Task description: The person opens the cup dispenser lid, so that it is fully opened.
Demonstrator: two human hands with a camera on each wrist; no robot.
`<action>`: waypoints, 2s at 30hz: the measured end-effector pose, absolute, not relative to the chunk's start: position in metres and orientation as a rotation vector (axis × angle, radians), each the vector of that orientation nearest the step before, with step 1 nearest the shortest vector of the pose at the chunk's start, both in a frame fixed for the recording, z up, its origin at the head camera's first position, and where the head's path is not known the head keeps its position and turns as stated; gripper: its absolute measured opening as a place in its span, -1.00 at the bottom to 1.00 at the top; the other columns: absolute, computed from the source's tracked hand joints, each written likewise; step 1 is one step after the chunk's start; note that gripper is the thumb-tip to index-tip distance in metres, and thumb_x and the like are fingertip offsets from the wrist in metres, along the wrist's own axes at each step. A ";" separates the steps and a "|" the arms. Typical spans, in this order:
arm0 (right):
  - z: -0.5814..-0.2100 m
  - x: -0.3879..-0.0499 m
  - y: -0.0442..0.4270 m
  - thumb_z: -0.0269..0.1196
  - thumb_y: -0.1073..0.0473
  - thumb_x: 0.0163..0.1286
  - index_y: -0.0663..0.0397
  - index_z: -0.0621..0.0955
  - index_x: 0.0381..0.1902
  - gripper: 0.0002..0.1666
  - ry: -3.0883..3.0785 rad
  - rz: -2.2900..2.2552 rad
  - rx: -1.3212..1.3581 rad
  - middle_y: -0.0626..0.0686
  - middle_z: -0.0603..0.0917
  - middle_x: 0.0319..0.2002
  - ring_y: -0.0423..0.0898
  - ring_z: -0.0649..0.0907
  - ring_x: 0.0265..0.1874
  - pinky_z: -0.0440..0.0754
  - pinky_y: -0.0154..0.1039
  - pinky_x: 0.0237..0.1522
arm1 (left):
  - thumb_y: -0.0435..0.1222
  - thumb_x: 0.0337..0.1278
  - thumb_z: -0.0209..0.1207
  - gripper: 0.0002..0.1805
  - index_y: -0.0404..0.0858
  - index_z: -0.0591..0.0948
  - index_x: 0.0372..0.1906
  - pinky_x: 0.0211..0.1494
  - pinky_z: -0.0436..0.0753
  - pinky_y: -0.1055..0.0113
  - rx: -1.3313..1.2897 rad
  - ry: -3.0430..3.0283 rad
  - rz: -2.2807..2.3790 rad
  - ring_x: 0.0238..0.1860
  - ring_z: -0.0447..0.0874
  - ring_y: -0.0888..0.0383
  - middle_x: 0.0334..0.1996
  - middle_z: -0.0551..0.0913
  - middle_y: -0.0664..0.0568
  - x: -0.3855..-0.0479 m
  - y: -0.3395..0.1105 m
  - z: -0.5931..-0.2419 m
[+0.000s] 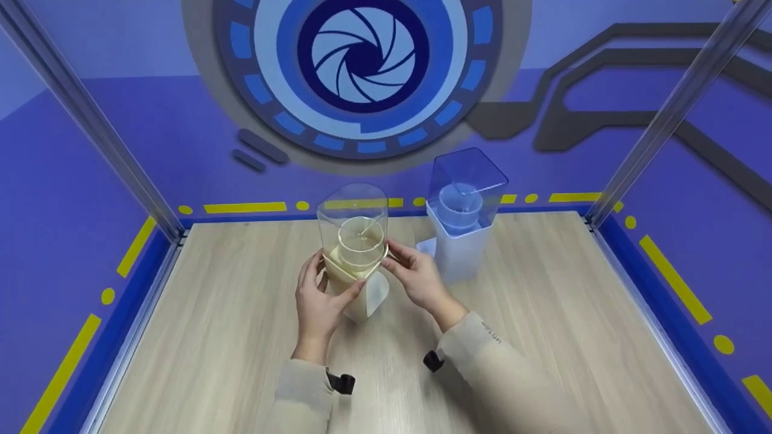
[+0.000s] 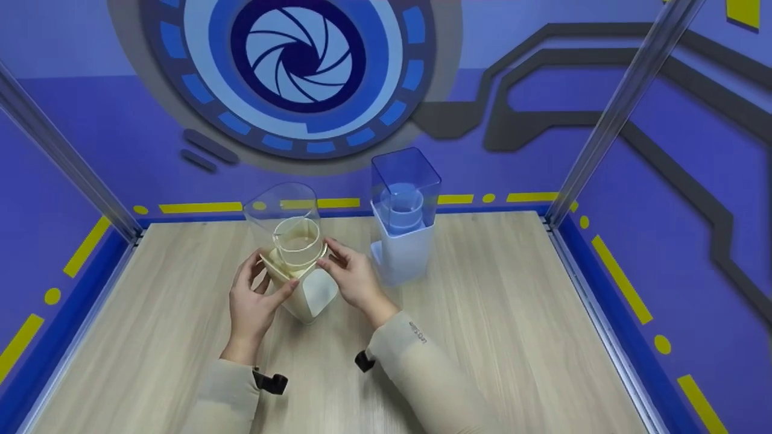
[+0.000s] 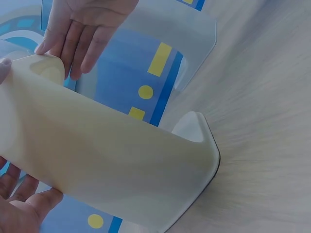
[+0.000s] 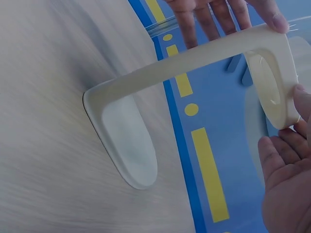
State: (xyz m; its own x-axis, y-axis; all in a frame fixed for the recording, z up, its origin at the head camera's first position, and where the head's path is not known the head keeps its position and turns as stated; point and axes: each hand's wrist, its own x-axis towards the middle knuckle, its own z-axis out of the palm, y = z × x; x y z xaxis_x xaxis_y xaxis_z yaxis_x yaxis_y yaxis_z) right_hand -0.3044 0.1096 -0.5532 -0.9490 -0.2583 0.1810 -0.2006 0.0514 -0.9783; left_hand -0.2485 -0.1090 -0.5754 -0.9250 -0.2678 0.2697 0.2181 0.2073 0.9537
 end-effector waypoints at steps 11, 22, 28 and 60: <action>-0.557 -0.290 0.107 0.39 0.36 0.61 0.50 0.50 0.55 -0.34 2.267 -2.196 -0.435 0.44 0.57 0.53 0.36 0.62 0.53 0.74 -0.31 0.38 | -0.21 -0.01 0.77 0.15 -0.30 0.42 0.69 0.67 0.59 -0.10 -0.023 -2.127 -1.820 0.56 0.54 -0.24 0.53 0.49 -0.24 -0.253 -0.111 -0.579; -0.567 -0.255 0.109 0.53 0.33 0.48 0.38 0.65 0.42 -0.39 2.293 -2.366 -0.243 0.33 0.69 0.43 0.14 0.76 0.39 0.78 -0.34 0.30 | -0.21 0.08 0.65 0.13 -0.27 0.34 0.75 0.77 0.44 -0.14 -0.206 -2.160 -1.920 0.58 0.45 -0.19 0.56 0.41 -0.22 -0.250 -0.116 -0.587; -0.569 -0.239 0.113 0.54 0.37 0.44 0.34 0.73 0.33 -0.47 2.283 -2.431 -0.172 0.33 0.75 0.34 -0.12 0.83 0.23 0.81 -0.31 0.25 | -0.21 0.09 0.62 0.18 -0.27 0.26 0.79 0.81 0.35 -0.15 -0.271 -2.165 -2.036 0.70 0.34 -0.28 0.65 0.36 -0.22 -0.246 -0.117 -0.585; -0.520 -0.250 0.130 0.69 -0.43 0.18 0.40 0.20 0.70 0.54 2.246 -2.431 -0.763 0.47 0.39 0.60 -0.02 0.48 0.58 0.41 -0.16 0.68 | 0.17 -0.17 0.79 0.48 -0.22 0.22 0.81 0.79 0.39 -0.31 -0.430 -2.314 -2.129 0.68 0.33 -0.26 0.66 0.39 -0.16 -0.248 -0.113 -0.585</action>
